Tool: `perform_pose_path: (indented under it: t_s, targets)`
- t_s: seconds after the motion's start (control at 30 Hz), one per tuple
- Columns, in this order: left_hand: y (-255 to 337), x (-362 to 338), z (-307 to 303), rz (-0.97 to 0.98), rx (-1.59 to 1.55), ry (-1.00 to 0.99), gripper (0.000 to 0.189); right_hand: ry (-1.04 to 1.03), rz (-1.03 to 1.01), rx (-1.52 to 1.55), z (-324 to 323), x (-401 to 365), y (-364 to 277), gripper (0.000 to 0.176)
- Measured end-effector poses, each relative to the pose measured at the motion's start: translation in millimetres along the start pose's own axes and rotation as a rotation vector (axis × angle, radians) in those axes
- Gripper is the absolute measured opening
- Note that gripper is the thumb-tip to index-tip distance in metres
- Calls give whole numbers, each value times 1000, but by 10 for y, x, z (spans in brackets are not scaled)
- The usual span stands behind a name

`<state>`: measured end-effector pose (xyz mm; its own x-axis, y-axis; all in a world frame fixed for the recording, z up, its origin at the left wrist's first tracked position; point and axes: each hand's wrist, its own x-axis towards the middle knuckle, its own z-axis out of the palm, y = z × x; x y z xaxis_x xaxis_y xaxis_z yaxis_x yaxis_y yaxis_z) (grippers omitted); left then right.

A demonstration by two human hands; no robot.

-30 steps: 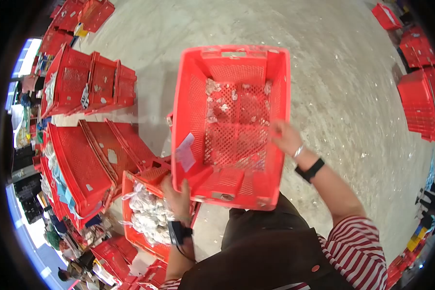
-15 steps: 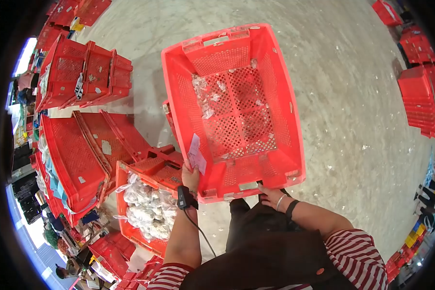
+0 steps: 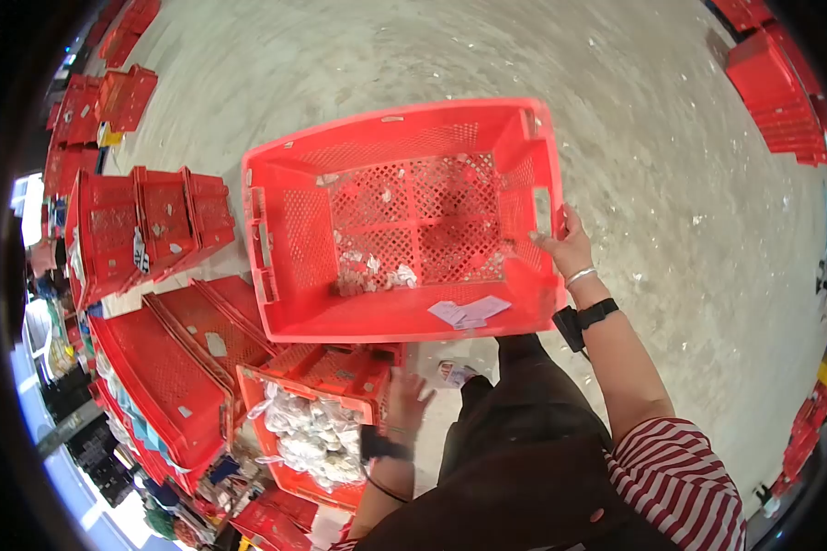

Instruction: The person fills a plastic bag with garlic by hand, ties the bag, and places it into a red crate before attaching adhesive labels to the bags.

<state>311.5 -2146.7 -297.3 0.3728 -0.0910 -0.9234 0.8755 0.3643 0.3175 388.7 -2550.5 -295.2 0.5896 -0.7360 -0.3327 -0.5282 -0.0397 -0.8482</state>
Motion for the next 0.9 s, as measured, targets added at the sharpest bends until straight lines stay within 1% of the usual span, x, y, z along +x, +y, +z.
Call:
perform_pose_path:
  t_s: [0.03, 0.07, 0.1, 0.13, 0.17, 0.2, 0.23, 0.27, 0.3, 0.33, 0.37, 0.4, 0.43, 0.5, 0.53, 0.57, 0.6, 0.63, 0.7, 0.73, 0.83, 0.9]
  targets:
    - [243, 168, -129, -26, -22, -56, 76, 9, 11, 7, 10, -8, 39, 61]
    - [519, 119, -8, 8, -114, 50, 89, 22, -126, -62, 19, -40, 86, 66]
    - [765, 142, 129, 1, -241, 276, 88, 36, -264, -132, 26, -54, 118, 71]
    - [971, 161, 219, 43, -244, 187, 85, 46, -257, -128, -3, -31, 127, 71]
    - [1126, 202, 280, 81, -244, 97, 81, -3, -114, -236, -41, -27, 156, 69]
    - [1230, 297, 366, 76, -227, 88, 81, -47, 29, -340, -72, 3, 186, 67]
    - [1314, 390, 456, 58, -260, -10, 69, -30, 39, -336, -86, 44, 160, 67]
    - [1370, 471, 529, 37, -292, -106, 57, -88, 120, -308, -92, 83, 132, 60]
    - [1354, 624, 490, 28, -277, -111, 57, -147, 199, -277, -93, 118, 120, 53]
    - [1278, 831, 348, 50, -269, 14, 48, -136, 210, -272, -63, 136, 200, 53]
    - [1258, 891, 327, 72, -261, 139, 39, -117, 189, -167, -19, 145, 291, 46]
    - [1266, 910, 247, 47, -279, 160, 38, -98, 166, -61, 6, 147, 401, 39]
    - [1265, 827, 213, 40, -262, 163, 38, -88, 182, -56, 5, 121, 424, 39]
    - [1269, 641, 214, 33, -311, 156, 41, -157, 153, 139, 6, 143, 300, 34]
    - [1239, 520, 178, 21, -317, 180, 43, -140, 170, 146, -13, 144, 127, 34]
    - [1192, 391, 128, 11, -320, 200, 45, -209, 125, -29, -34, 150, -129, 35]
    - [1111, 269, 85, 54, -325, 187, 47, -280, 75, -203, -11, 190, -315, 36]
    - [1029, 175, 59, 98, -332, 171, 49, -262, 83, -192, 62, 238, -409, 36]
    - [943, 58, 57, 67, -410, 156, 51, -347, -102, -434, 233, 312, -529, 37]
    - [901, 179, -219, 49, -480, 177, 49, -332, -92, -426, 326, 359, -567, 37]
    - [1093, 293, -119, 81, -445, 192, 46, -314, -93, -345, 549, 471, -606, 36]
    - [1168, 489, -220, 58, -469, 156, 44, -244, -158, -324, 645, 512, -584, 35]
